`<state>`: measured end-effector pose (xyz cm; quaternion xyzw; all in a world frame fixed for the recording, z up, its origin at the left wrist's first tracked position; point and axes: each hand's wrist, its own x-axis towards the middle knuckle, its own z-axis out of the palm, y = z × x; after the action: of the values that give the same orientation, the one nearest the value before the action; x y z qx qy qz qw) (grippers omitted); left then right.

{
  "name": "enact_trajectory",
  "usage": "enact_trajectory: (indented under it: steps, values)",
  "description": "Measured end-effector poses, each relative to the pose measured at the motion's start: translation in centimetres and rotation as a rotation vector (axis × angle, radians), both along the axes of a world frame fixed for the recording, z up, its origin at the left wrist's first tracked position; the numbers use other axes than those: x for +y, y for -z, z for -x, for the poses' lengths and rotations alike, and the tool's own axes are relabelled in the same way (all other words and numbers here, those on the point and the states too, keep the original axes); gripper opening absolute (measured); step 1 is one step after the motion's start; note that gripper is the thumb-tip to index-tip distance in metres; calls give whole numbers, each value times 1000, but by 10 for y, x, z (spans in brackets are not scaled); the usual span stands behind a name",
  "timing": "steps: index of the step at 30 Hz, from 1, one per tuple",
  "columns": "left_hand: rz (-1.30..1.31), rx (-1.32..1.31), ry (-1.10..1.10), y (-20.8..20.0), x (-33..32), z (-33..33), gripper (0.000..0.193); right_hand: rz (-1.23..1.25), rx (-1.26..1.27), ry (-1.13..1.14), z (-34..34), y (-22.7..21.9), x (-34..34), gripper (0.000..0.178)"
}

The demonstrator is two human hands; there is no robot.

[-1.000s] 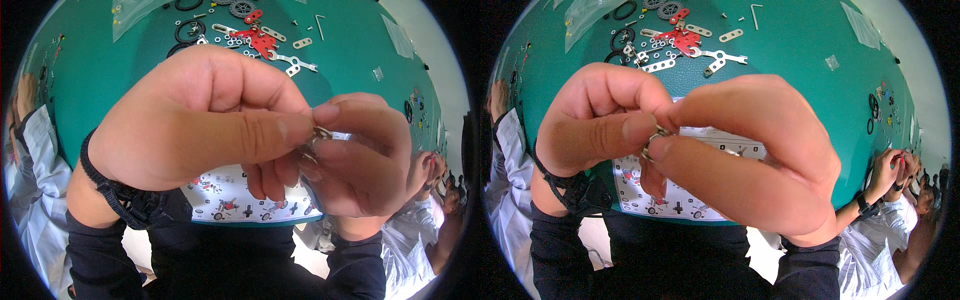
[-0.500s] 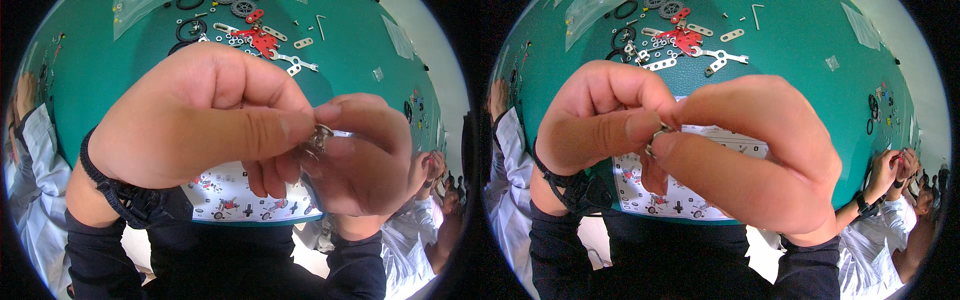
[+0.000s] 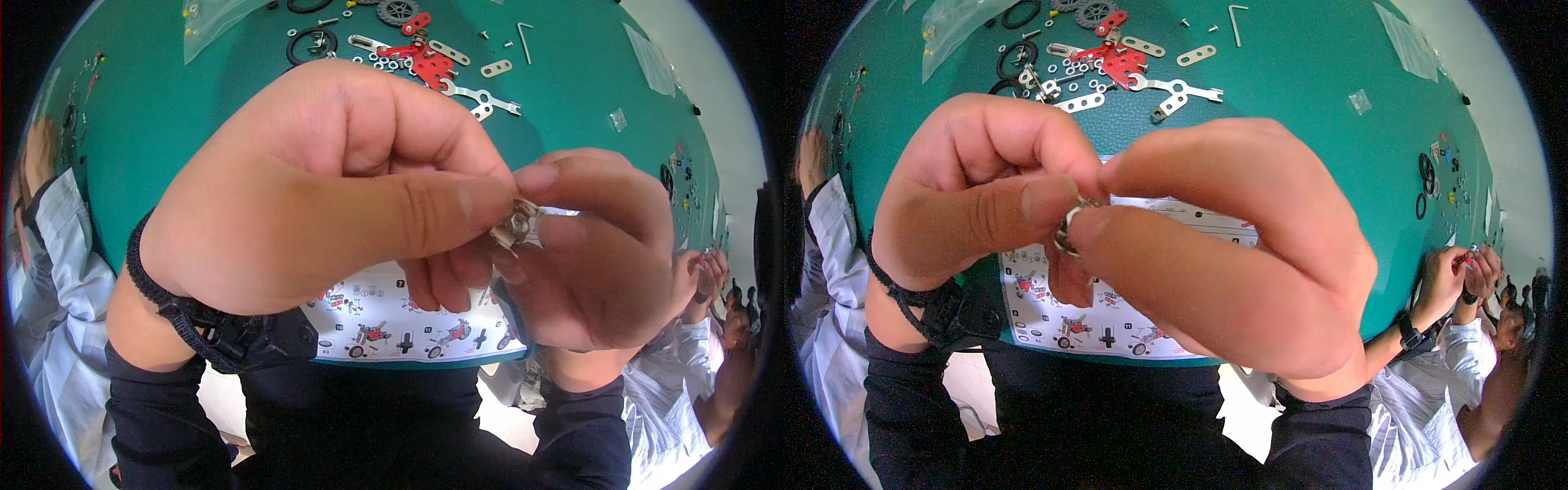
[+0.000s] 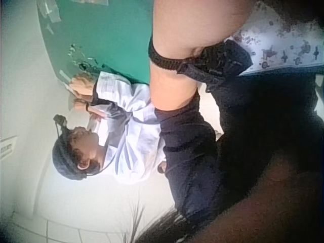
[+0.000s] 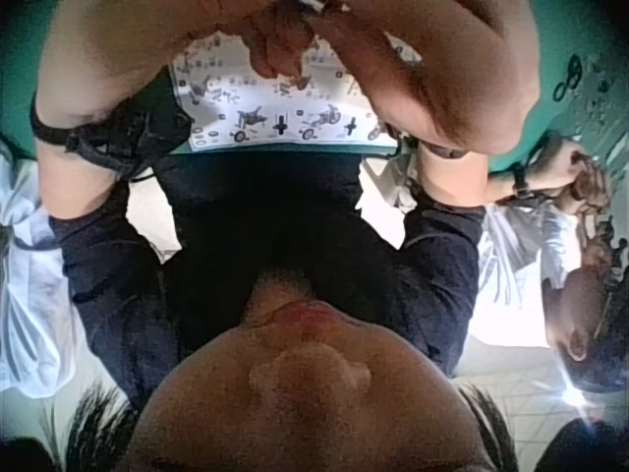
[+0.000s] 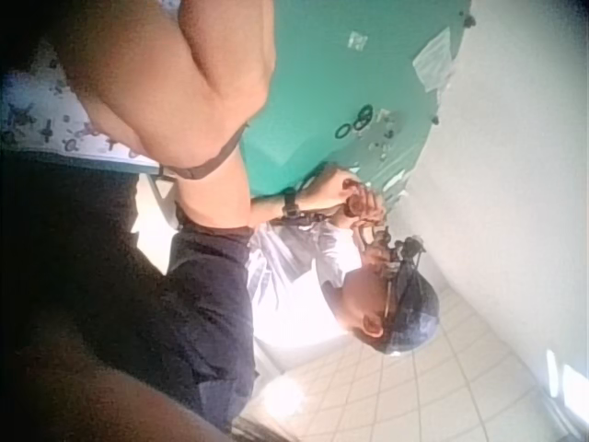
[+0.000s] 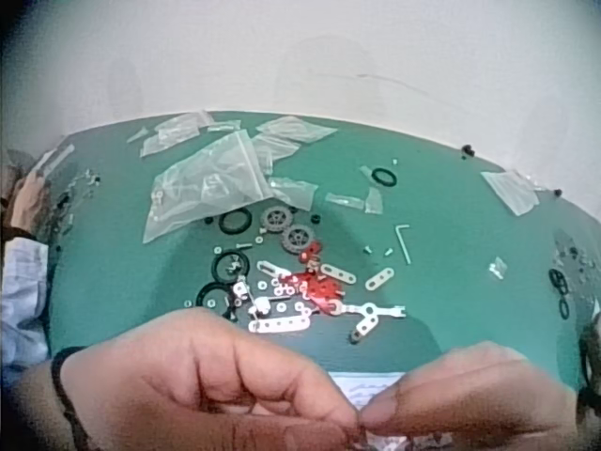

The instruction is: Assembling a small metal toy motorcycle using a manual and small parts like screws and nuts.

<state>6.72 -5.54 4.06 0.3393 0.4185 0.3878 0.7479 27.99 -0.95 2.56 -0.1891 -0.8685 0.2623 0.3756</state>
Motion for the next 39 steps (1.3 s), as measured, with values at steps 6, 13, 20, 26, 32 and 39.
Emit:
enact_trajectory:
  steps: [6, 13, 20, 26, 32, 39]
  values:
    - [-26, -3, -27, 1, -1, 0, 17, 18, -33, -12, -2, -2, 0, 28]
    - [-3, 4, -26, 0, -1, 1, 19, -4, -31, -11, 0, 1, 1, 30]
    - [18, -60, -136, 15, -14, 1, 18, 7, -37, -37, -1, 1, 1, 33]
    - [61, -60, -132, 0, -4, -4, 17, 73, -52, -34, -3, -4, 0, 30]
    - [17, 44, -126, -3, 0, -5, 18, 194, -22, -7, -4, -1, -1, 35]
    - [123, -86, -177, -3, -2, -6, 21, 94, -161, -10, -7, -11, 3, 40]
